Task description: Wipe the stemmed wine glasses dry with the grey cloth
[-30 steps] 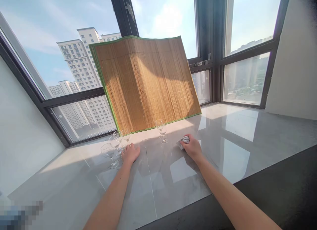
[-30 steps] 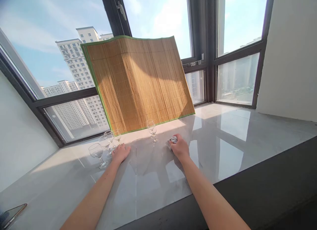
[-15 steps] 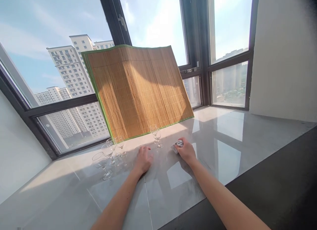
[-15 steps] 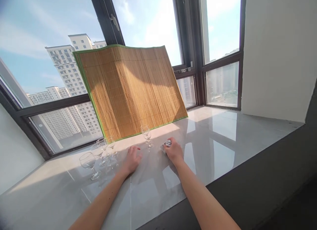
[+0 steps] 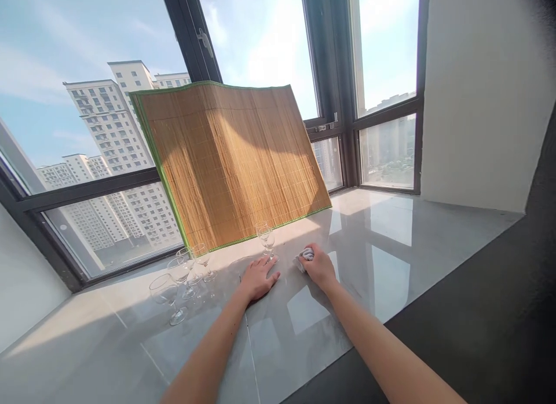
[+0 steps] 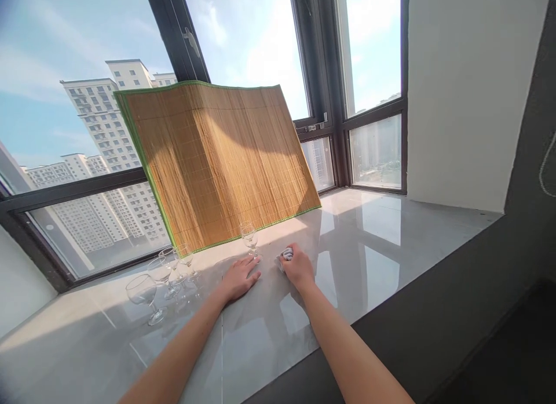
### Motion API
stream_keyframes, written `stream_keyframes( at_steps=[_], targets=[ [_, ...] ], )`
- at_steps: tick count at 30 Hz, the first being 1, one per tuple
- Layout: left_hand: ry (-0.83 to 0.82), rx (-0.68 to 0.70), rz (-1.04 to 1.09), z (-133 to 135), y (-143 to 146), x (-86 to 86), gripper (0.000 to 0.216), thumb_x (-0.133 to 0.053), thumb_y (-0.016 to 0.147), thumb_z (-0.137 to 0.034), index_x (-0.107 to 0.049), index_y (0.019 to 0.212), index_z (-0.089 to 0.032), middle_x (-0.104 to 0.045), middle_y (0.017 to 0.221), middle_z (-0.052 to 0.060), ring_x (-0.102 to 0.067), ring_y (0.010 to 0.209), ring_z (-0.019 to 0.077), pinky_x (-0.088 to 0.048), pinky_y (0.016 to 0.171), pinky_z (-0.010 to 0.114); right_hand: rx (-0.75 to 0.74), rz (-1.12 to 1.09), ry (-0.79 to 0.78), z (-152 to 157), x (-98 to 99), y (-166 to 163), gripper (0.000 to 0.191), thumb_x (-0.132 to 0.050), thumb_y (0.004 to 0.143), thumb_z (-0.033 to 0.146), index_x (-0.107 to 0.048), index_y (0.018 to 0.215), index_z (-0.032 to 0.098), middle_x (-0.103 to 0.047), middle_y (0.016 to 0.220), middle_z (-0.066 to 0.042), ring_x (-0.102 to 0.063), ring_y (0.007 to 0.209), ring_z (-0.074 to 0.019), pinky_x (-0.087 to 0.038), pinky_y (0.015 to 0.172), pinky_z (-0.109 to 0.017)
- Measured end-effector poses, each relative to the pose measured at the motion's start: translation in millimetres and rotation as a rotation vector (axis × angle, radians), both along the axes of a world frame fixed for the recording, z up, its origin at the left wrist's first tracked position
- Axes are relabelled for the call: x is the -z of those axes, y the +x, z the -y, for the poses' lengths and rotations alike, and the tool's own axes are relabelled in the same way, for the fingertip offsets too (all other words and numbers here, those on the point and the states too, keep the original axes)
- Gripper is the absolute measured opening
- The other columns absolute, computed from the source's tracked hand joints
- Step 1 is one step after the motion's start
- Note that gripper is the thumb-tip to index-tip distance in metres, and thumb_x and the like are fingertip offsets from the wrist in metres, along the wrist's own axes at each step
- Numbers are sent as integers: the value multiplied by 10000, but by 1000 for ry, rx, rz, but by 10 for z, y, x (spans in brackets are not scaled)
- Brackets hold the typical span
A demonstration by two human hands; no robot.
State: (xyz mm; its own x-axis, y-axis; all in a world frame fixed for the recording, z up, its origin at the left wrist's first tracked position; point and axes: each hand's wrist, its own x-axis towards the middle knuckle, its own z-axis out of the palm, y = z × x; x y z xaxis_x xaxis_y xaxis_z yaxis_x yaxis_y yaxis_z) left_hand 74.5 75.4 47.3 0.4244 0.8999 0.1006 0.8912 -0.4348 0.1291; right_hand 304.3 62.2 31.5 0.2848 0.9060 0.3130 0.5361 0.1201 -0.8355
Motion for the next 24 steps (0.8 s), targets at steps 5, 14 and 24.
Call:
stream_keyframes(
  at_steps=[5, 14, 24],
  targets=[
    [46, -79, 4, 266, -51, -9, 662, -280, 914, -660, -416, 1470, -327, -411, 1537, 54, -353, 1407, 280, -227, 1169, 494, -6, -17, -3, -7, 8, 19, 180, -622, 775, 302, -585, 944, 254, -670, 822, -16, -602, 765, -191, -354, 606, -250],
    [118, -390, -3, 695, -514, -2, 579, -356, 905, -585, -496, 1411, -340, -500, 1460, 69, -380, 1368, 323, -165, 1156, 587, -28, -25, 18, -12, 43, 31, 186, -626, 778, 310, -590, 947, 242, -672, 820, -17, -607, 755, -193, -366, 611, -254],
    [130, -680, -4, 623, -717, 55, 616, -326, 891, -618, -541, 1354, -272, -497, 1452, 131, -360, 1375, 369, -159, 1123, 646, -58, -40, 10, 29, -11, 37, 163, -605, 780, 301, -584, 929, 239, -674, 827, -21, -597, 741, -193, -364, 600, -259]
  ],
)
